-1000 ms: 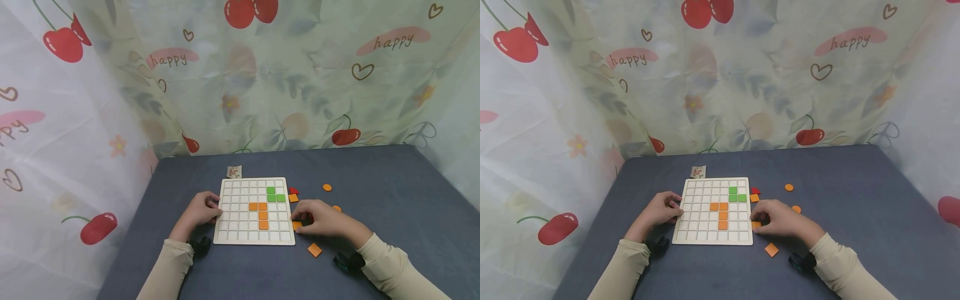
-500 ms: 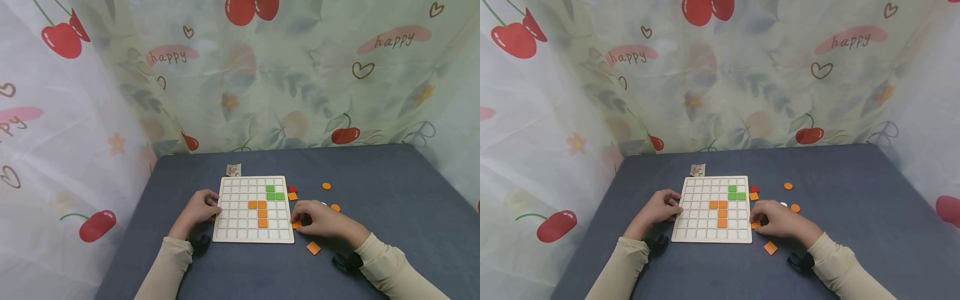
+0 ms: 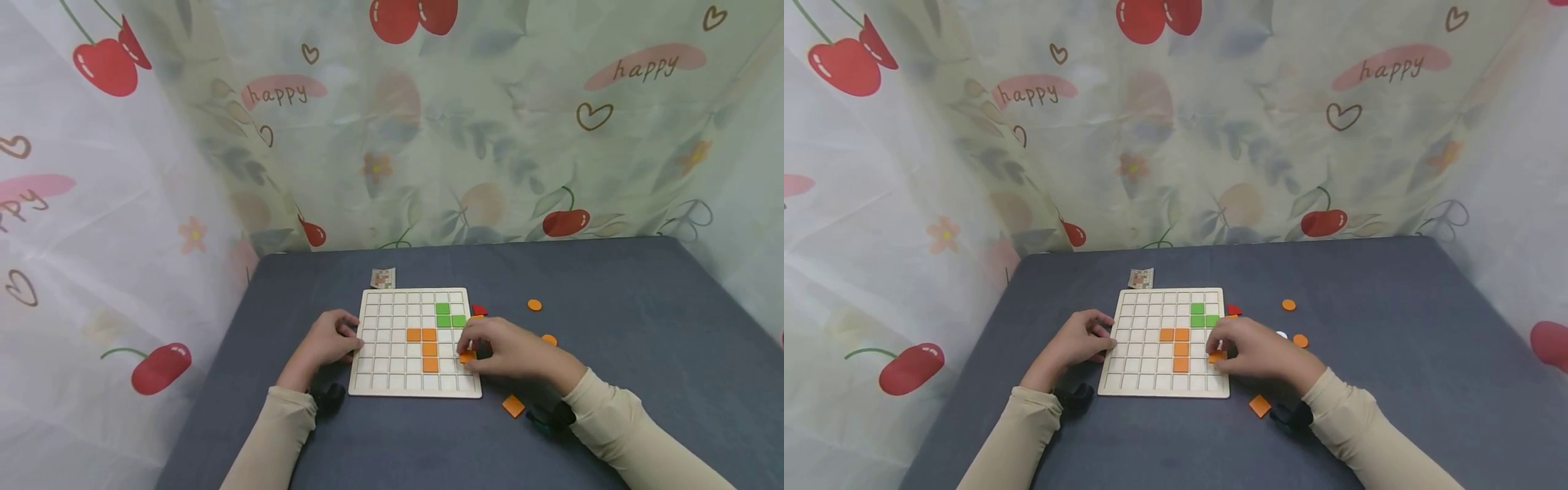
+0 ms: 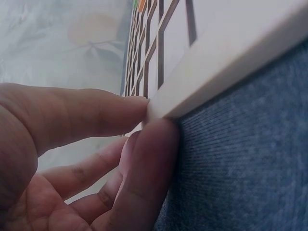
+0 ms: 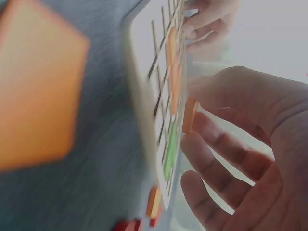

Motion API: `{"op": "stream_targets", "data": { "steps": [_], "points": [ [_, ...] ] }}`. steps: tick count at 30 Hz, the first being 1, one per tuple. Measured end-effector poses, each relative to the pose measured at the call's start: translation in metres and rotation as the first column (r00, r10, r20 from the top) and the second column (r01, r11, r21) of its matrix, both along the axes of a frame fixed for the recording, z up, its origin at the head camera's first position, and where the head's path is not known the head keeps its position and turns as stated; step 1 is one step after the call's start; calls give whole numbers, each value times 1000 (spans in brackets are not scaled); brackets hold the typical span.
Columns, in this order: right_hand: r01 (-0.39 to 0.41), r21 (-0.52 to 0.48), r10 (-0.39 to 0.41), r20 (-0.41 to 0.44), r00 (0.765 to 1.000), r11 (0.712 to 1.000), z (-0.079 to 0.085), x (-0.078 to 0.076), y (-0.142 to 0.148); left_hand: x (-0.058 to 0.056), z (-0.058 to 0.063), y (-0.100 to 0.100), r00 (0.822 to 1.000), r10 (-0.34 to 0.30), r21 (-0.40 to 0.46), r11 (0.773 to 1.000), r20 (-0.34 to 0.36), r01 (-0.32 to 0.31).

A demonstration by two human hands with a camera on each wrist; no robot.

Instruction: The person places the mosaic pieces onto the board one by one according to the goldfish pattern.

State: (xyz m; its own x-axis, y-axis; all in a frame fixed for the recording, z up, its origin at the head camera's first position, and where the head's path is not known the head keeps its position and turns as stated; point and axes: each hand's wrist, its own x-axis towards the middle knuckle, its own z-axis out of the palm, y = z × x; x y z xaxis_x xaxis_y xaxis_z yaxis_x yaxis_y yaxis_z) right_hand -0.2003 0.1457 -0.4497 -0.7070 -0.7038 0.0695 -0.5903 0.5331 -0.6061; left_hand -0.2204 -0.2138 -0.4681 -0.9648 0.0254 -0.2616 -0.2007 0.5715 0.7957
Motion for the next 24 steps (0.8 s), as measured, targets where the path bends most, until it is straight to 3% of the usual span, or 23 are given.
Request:
{"op": "stream_targets", "data": {
  "steps": [8,17,24],
  "points": [
    [-31,-51,30,-19,999,998,5,-10,-33,0,0,0,1000,-2,-4,1000,5,2],
    [-50,-33,48,-47,998,998,5,-22,-68,3,-6,-2,1000,-8,4,1000,-4,8],
    [-14,11,14,-44,999,1000,2,-30,-84,-1,-4,-1,1000,-18,13,1000,-10,18]
  ]
}}
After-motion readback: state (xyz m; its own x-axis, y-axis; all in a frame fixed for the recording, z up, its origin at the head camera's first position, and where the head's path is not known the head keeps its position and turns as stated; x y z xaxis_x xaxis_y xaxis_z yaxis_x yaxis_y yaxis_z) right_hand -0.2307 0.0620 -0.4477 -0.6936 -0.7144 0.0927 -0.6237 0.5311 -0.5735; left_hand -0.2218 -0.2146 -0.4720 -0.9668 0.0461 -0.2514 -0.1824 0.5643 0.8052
